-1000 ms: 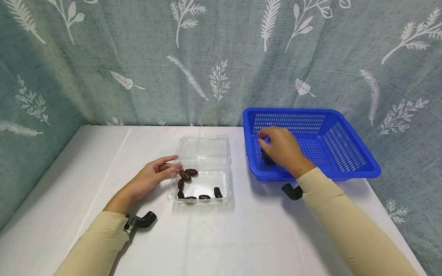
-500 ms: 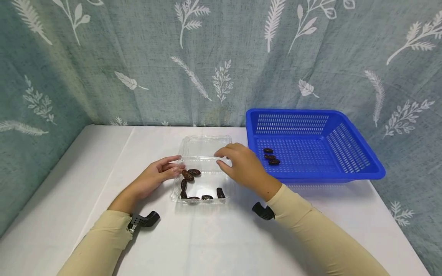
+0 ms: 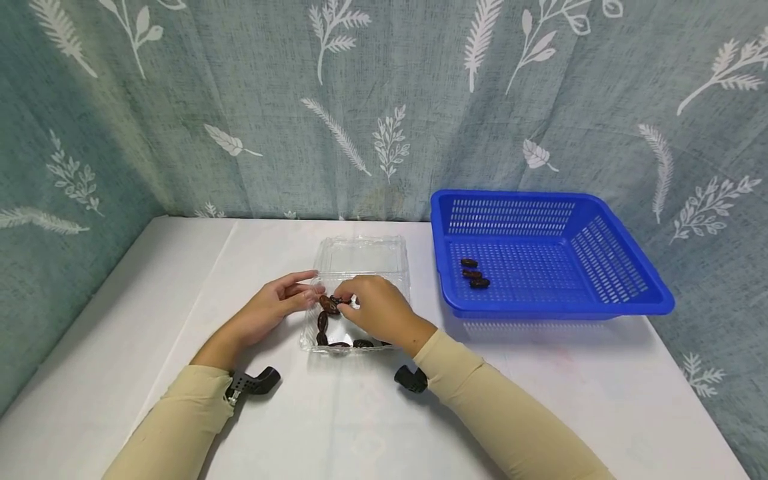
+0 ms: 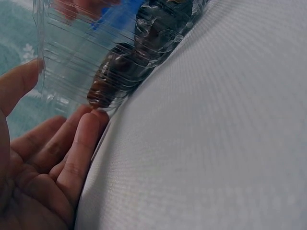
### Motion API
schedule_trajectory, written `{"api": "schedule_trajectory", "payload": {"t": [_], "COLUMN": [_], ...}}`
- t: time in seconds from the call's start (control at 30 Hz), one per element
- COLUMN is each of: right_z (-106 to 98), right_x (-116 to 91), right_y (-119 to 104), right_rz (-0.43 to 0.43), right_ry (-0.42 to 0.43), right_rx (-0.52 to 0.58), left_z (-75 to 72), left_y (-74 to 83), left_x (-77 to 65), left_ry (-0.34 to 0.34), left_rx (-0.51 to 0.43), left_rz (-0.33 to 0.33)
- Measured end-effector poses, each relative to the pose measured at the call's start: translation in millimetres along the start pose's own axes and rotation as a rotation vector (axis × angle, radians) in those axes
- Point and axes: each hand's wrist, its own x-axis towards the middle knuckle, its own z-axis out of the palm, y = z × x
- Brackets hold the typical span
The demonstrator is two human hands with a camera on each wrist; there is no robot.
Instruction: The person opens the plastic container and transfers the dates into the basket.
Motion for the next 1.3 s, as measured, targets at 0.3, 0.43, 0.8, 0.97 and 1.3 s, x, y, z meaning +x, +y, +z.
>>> {"api": "schedule_trajectory", "payload": {"t": [0.3, 0.43, 0.8, 0.97, 1.3], "right_z": [16, 19, 24, 25, 29], "right_x": [11, 13, 14, 15, 15], "right_y": [1, 2, 2, 1, 1], "right_rz": [0.064, 0.065, 0.055, 0.044, 0.030], "right_ry": [-0.062, -0.074, -0.079, -0.075, -0.081], "right_rx": [0.028, 0.015, -0.078, -0.117, -0.152], "left_z": [3.1, 3.5, 2.8, 1.7, 0.8], "left_y": [3.3, 3.3, 1.5, 0.4, -2.0], "left_x": [1.9, 2.7, 2.7, 2.7, 0.3], "left_ry": [0.003, -0.004, -0.008, -0.003, 0.001], "left_rx": [-0.004, -0.004, -0.015, -0.016, -0.020], "left_rz": [0.007, 0.012, 0.014, 0.015, 0.004]}}
